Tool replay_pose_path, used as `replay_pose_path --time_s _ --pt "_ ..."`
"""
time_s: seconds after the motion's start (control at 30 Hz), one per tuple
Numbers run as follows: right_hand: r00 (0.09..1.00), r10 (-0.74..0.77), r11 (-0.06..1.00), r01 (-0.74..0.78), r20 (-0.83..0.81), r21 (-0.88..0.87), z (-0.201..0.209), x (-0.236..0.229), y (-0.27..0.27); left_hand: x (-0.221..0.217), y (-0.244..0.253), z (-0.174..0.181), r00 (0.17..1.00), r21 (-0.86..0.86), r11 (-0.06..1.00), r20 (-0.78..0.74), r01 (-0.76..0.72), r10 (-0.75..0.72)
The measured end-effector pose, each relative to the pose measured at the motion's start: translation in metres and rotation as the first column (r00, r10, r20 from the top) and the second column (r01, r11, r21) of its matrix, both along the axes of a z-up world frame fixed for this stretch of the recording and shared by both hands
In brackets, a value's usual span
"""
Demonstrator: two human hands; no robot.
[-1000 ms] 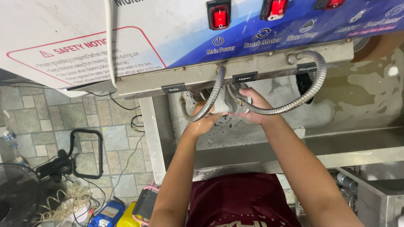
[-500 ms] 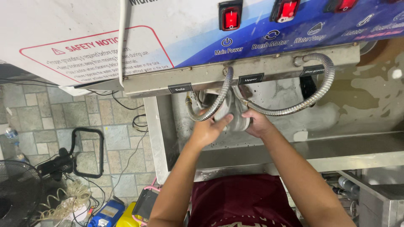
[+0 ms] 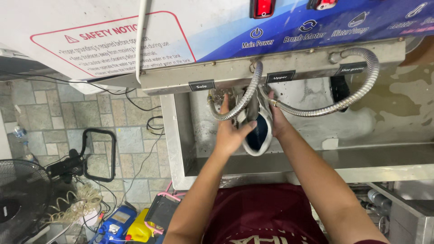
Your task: The person cleans a pair of grey sneakers using a multifunctional shoe washing machine. They scrub the soles and uppers with rotating brushes, rinse the shoes with water, and wipe the exterior with a white cloth. The person handles the shoes one at a time, placing them on a metal rack after cleaning.
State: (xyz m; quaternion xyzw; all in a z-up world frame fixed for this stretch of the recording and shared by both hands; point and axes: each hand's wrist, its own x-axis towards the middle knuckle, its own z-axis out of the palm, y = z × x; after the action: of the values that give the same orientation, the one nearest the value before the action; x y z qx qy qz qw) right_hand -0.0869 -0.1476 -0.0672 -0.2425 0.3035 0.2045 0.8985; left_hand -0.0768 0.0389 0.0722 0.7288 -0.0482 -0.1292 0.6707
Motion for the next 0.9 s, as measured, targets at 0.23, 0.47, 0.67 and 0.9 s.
replay_pose_path --time_s 0.23,0.47,0.67,0.9 --pt "0.932 -0.183 0.965 0.232 0.312 -0.126 -0.019 0.024 0.025 0.040 -0.009 -0.062 0.928 -0.205 0.979 -0.366 -0.016 -0.062" --pt "0.945 -0.102 0.959 0.177 0.312 -0.223 -0.024 0.028 0.028 0.030 0.002 -0.043 0.991 0.164 0.979 0.022 0.123 -0.129" --pt "0.995 -0.049 0.984 0.063 0.091 -0.164 0.000 0.004 0.017 0.010 0.000 -0.016 0.988 0.022 0.992 -0.101 0.124 -0.121" --pt "0.997 0.032 0.996 -0.027 0.064 -0.084 -0.031 -0.026 0.011 -0.018 0.005 0.010 0.986 0.099 0.983 -0.079 0.153 -0.145"
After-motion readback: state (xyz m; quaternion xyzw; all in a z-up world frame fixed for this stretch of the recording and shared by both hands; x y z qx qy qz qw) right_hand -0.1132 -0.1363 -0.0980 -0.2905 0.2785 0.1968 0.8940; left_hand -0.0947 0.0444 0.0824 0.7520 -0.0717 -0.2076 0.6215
